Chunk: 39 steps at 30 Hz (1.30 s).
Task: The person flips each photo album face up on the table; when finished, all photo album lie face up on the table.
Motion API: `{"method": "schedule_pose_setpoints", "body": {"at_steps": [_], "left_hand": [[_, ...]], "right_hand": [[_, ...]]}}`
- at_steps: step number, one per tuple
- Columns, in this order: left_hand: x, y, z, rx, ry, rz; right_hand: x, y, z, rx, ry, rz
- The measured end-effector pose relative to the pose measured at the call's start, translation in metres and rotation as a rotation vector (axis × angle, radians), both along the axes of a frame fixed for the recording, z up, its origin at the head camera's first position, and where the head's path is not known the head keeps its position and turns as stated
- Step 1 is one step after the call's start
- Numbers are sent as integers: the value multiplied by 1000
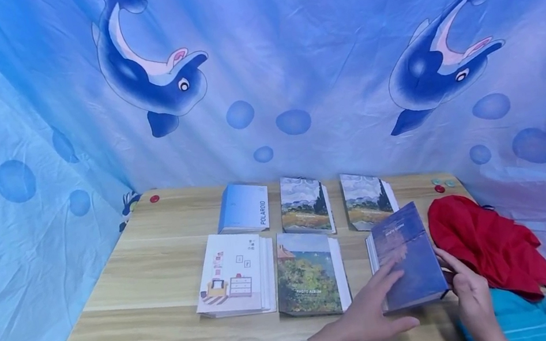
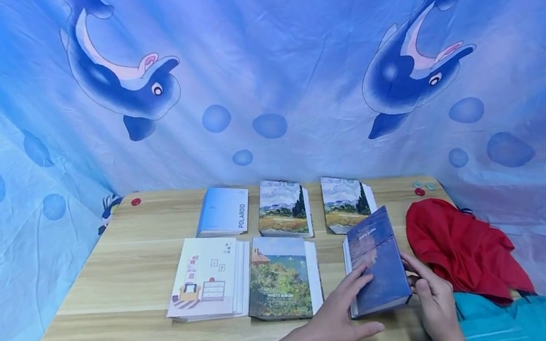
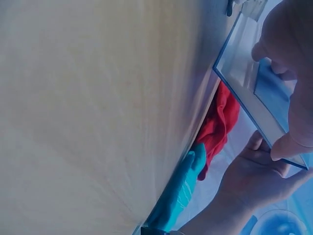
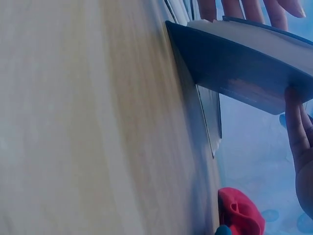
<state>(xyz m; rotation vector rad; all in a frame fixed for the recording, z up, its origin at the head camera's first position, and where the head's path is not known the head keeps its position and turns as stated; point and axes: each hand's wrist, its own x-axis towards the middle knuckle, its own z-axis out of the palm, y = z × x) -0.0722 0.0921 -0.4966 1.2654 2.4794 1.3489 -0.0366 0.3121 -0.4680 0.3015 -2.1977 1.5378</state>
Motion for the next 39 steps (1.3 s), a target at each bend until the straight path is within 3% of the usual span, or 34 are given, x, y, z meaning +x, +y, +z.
{"method": "schedule_pose_setpoints", "body": {"at_steps": [4, 7, 12, 20, 25, 32, 35, 39], "left_hand": [[0, -1, 0, 33, -33, -7], [0, -1, 0, 66, -58, -22], [1, -1, 1, 96, -82, -48], [3, 1, 0, 104, -106, -30], [2, 1, -1, 111, -58, 1], [2, -1, 0, 143, -72, 45], [1, -1, 1, 174, -96, 45], [-1, -1, 3, 241, -196, 28]], "right_hand": [[-1, -4, 0, 67, 20, -103], [-2, -5, 0, 82, 29, -113], [-4, -4, -1, 56, 65, -76], [-13, -7, -1, 13, 238, 66], [-13, -10, 1, 66, 161, 34], [-10, -15, 5, 45, 55, 43], [-11, -18, 8, 41, -10, -5], [-12, -21, 12, 31, -145, -42]]}}
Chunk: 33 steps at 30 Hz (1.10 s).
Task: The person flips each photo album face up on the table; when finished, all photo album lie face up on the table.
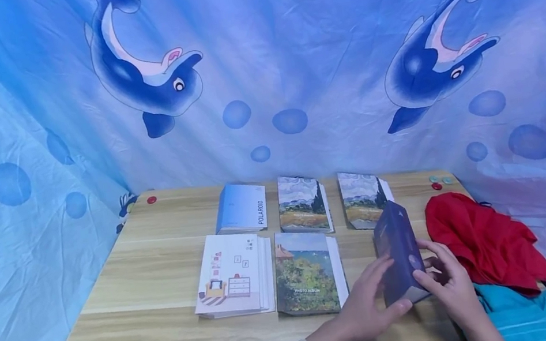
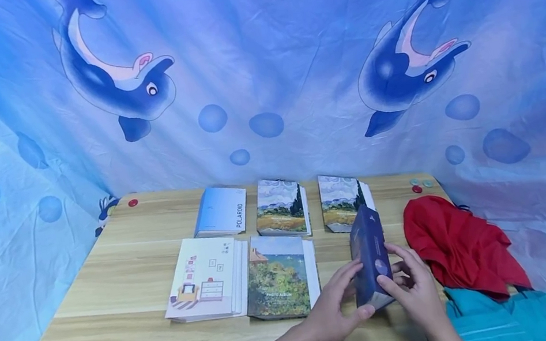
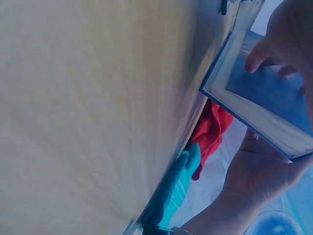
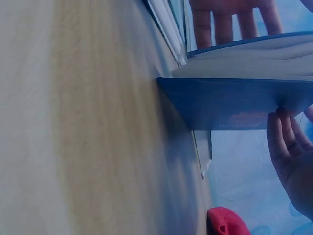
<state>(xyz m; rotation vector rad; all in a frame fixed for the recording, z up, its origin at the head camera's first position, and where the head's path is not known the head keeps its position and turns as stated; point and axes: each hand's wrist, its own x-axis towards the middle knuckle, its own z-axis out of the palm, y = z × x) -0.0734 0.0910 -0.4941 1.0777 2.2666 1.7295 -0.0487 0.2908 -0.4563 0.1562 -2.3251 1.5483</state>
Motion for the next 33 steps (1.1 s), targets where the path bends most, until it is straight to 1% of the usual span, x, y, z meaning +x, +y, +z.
{"method": "schedule_pose_setpoints", "body": {"at_steps": [3, 5, 8, 12, 13, 15, 20, 22, 23, 26, 28, 29, 32, 33], "left_hand": [[0, -1, 2, 37, -83, 1], [-1, -2, 3, 43, -108, 12], [-2, -2, 4, 32, -109, 34], [-2, -2, 4, 18, -103, 50], [-2, -3, 5, 15, -93, 49], [-2, -4, 6, -10, -34, 60], [-3, -9, 12, -92, 193, 113], [-3, -11, 13, -105, 258, 121], [-4, -12, 14, -108, 288, 124], [-5, -17, 14, -100, 339, 138], [-6, -19, 15, -91, 352, 163], [-6, -21, 15, -79, 347, 172], [-6, -24, 16, -48, 282, 199], [-6, -25, 16, -33, 240, 203]], "right_hand": [[-2, -2, 3, -10, -93, 21], [-2, -2, 5, -30, -141, 42], [-3, -2, 7, -63, -187, 71], [-4, -2, 8, -89, -205, 96], [-4, -2, 8, -90, -207, 102], [-4, -2, 8, -88, -213, 112], [-6, -4, 7, -62, -197, 125], [-7, -7, 6, -50, -182, 127], [-7, -8, 6, -45, -177, 129], [-8, -12, 5, -32, -189, 137], [-9, -14, 5, -20, -222, 151], [-10, -14, 5, -12, -247, 158], [-12, -14, 2, 17, -313, 188], [-13, -13, 1, 26, -328, 195]]}}
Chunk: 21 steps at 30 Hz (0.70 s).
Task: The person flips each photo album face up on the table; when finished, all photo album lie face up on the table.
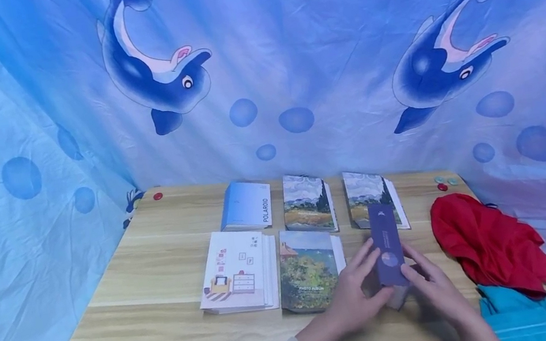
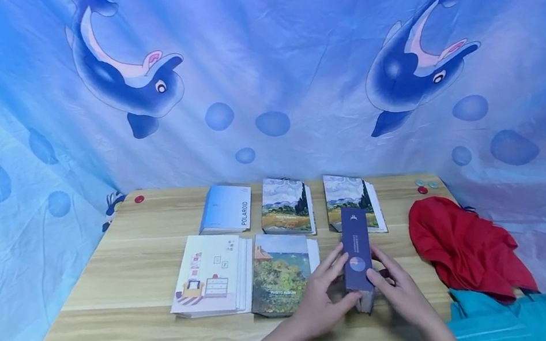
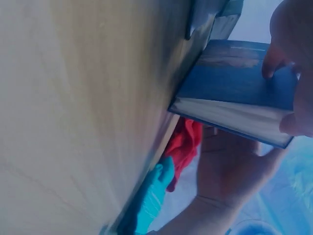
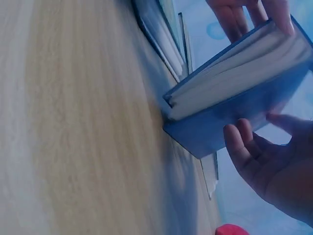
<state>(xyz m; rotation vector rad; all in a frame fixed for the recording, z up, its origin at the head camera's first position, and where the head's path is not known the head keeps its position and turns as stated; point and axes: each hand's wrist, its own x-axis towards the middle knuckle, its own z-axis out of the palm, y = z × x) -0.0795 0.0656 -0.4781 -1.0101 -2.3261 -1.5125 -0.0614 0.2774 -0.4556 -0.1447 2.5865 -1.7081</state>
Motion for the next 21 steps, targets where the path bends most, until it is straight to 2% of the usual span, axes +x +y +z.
{"method": "schedule_pose_setpoints", "body": {"at_steps": [3, 7, 11, 15, 21], "left_hand": [[0, -3, 2, 43, -97, 14], [-1, -7, 1, 62, -135, 30], [-1, -7, 0, 127, -169, -19], [0, -7, -1, 202, -262, -60], [2, -5, -2, 190, -352, -39]], "right_hand": [[-2, 2, -4, 10, -12, 24], [-2, 5, -8, 69, -29, 7], [-2, 8, -8, 138, -87, -26], [-3, 11, -8, 147, -134, -22], [-4, 15, -6, 155, -205, -28]]}}
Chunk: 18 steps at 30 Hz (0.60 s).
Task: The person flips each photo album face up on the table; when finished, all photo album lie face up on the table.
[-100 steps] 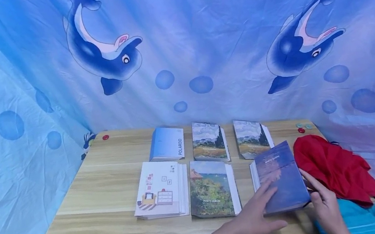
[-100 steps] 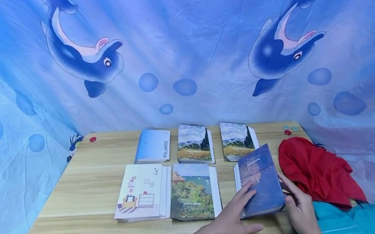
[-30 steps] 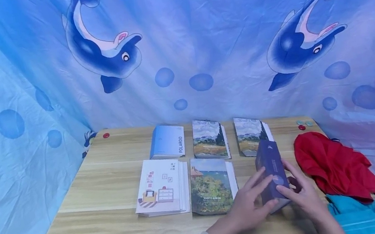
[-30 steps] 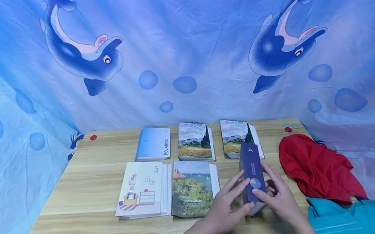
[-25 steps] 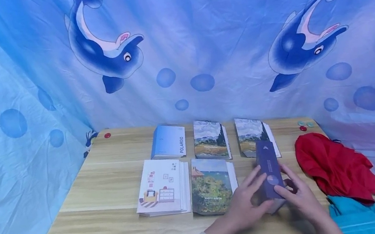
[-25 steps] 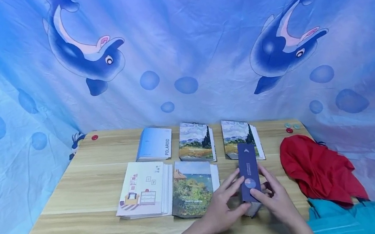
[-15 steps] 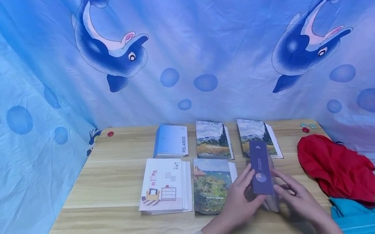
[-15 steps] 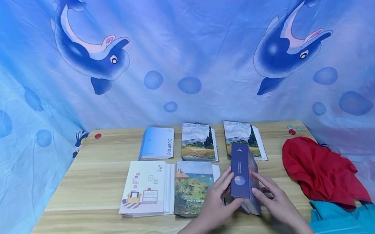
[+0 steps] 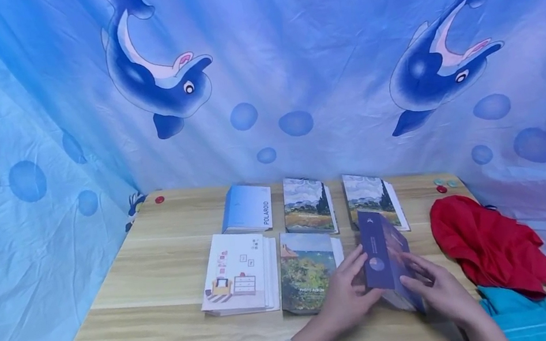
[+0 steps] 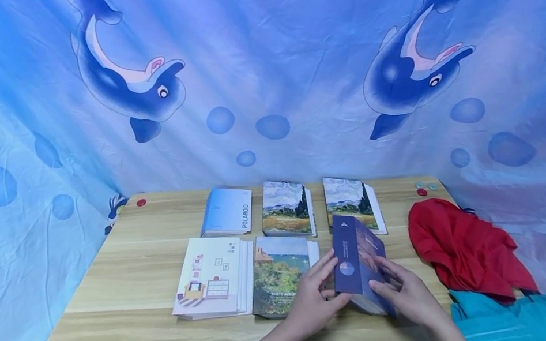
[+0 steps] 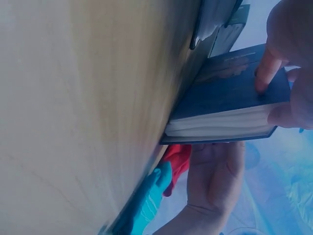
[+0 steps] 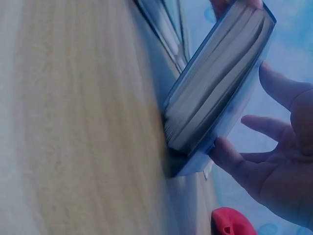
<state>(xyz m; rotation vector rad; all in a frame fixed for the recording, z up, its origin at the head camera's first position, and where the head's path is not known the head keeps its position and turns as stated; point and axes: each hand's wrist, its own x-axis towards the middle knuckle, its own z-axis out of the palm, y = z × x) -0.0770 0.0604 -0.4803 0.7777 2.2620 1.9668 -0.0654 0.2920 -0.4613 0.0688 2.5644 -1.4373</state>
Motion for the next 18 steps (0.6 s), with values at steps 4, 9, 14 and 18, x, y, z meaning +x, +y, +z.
{"method": "schedule_pose_setpoints", "body": {"at_steps": [4, 9, 14, 18], "left_hand": [[2, 2, -4, -41, -34, -11], [2, 1, -5, -201, 59, 36], [-1, 0, -2, -306, 132, 47], [-3, 1, -5, -318, 137, 44]], "right_hand": [[1, 2, 0, -15, -35, -8], [2, 3, -2, 47, -48, -25], [2, 5, -2, 99, -59, -36], [2, 7, -2, 140, -61, -33]]}}
